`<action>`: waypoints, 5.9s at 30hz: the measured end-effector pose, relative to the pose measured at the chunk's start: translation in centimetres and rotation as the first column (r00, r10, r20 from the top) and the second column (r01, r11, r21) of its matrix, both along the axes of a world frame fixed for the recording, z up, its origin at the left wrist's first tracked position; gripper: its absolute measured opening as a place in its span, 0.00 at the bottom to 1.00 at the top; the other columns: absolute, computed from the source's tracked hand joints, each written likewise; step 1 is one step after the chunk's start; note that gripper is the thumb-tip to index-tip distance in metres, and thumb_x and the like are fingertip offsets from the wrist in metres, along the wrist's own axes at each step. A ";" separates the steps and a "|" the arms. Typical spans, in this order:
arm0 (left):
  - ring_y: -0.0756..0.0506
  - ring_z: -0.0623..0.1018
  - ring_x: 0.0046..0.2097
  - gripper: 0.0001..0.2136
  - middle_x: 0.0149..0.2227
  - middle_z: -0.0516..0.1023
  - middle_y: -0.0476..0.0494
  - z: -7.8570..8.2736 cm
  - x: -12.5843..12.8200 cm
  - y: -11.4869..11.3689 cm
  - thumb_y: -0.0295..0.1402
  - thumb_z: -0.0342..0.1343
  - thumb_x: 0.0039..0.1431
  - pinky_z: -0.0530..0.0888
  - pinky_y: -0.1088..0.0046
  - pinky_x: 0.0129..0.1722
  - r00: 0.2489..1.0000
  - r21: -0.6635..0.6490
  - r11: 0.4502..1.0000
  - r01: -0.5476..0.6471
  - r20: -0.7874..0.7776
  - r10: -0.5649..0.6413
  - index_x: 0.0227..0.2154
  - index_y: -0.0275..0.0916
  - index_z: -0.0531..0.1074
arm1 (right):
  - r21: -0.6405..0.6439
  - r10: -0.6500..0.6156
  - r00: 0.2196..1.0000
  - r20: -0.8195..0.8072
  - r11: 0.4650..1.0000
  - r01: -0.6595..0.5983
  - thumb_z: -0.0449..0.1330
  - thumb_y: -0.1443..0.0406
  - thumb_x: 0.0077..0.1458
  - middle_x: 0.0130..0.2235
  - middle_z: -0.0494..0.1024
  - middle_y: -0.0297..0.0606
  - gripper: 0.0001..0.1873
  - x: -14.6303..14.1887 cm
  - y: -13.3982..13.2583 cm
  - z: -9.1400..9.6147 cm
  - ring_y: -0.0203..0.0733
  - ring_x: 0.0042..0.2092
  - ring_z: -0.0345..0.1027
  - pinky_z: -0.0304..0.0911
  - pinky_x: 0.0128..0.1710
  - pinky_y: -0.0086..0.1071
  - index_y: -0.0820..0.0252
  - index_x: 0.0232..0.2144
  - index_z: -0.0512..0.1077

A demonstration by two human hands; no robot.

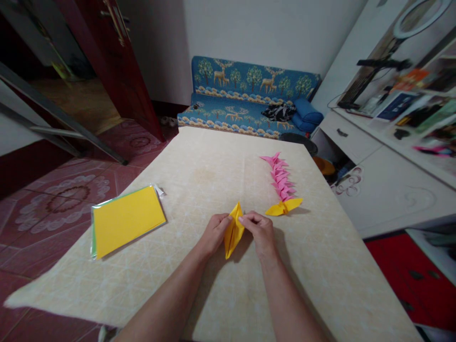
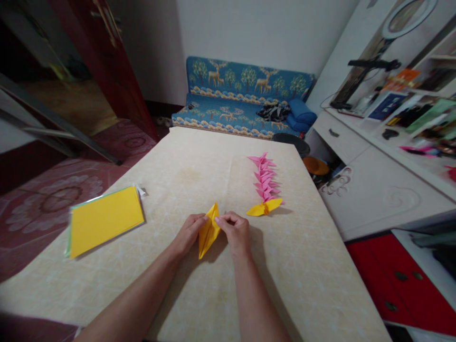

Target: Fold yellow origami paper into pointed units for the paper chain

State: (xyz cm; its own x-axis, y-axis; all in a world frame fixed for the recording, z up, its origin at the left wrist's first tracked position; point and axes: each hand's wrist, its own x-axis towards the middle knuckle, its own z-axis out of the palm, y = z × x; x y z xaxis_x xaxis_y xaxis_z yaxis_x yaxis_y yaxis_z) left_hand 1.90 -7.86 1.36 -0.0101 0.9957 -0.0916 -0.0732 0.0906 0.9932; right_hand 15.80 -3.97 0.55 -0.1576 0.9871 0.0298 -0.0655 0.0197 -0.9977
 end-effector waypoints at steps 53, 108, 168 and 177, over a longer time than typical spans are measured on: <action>0.50 0.74 0.28 0.09 0.27 0.78 0.44 0.4 0.4 0.0 0.35 0.64 0.46 0.70 0.74 0.31 0.954 0.089 0.987 -0.137 0.279 0.108 0.28 0.34 0.76 | 0.268 -0.122 0.992 -0.018 0.956 0.122 0.57 0.64 0.53 0.30 0.70 0.34 0.06 -0.8 -2.3 1.3 0.37 0.33 0.64 0.60 0.31 0.27 0.60 0.28 0.71; 0.51 0.72 0.28 0.05 0.25 0.75 0.47 0.3 0.2 -0.1 0.32 0.62 0.48 0.67 0.76 0.31 0.946 0.128 0.950 -0.283 0.202 0.255 0.26 0.34 0.76 | 0.388 -0.219 0.973 0.079 0.905 0.173 0.57 0.67 0.51 0.28 0.71 0.34 0.03 -2.0 -2.9 1.8 0.38 0.32 0.65 0.62 0.34 0.30 0.59 0.26 0.69; 0.53 0.67 0.21 0.10 0.18 0.71 0.48 1.3 0.0 0.0 0.36 0.64 0.44 0.62 0.77 0.22 0.949 0.017 0.975 -0.220 0.234 0.210 0.20 0.33 0.76 | 0.050 -0.119 0.982 -0.147 0.991 0.127 0.59 0.59 0.51 0.26 0.68 0.31 0.09 -1.1 -1.7 0.2 0.34 0.27 0.59 0.54 0.26 0.26 0.60 0.27 0.68; 0.53 0.69 0.23 0.09 0.20 0.73 0.48 0.9 0.0 0.0 0.35 0.64 0.45 0.64 0.79 0.24 0.954 0.006 0.978 -0.207 0.224 0.200 0.21 0.33 0.75 | 0.029 -0.063 0.990 -0.127 0.997 0.067 0.60 0.61 0.50 0.22 0.62 0.28 0.11 -0.7 -1.6 -0.1 0.32 0.24 0.54 0.50 0.23 0.25 0.60 0.22 0.66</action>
State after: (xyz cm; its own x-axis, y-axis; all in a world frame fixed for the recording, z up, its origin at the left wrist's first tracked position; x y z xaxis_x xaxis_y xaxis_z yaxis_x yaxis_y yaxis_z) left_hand 1.94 -7.81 2.26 -0.1956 0.9769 -0.0855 -0.3050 0.0223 0.9521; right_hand 15.06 -5.61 0.43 -0.0857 0.9933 0.0780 -0.1878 0.0608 -0.9803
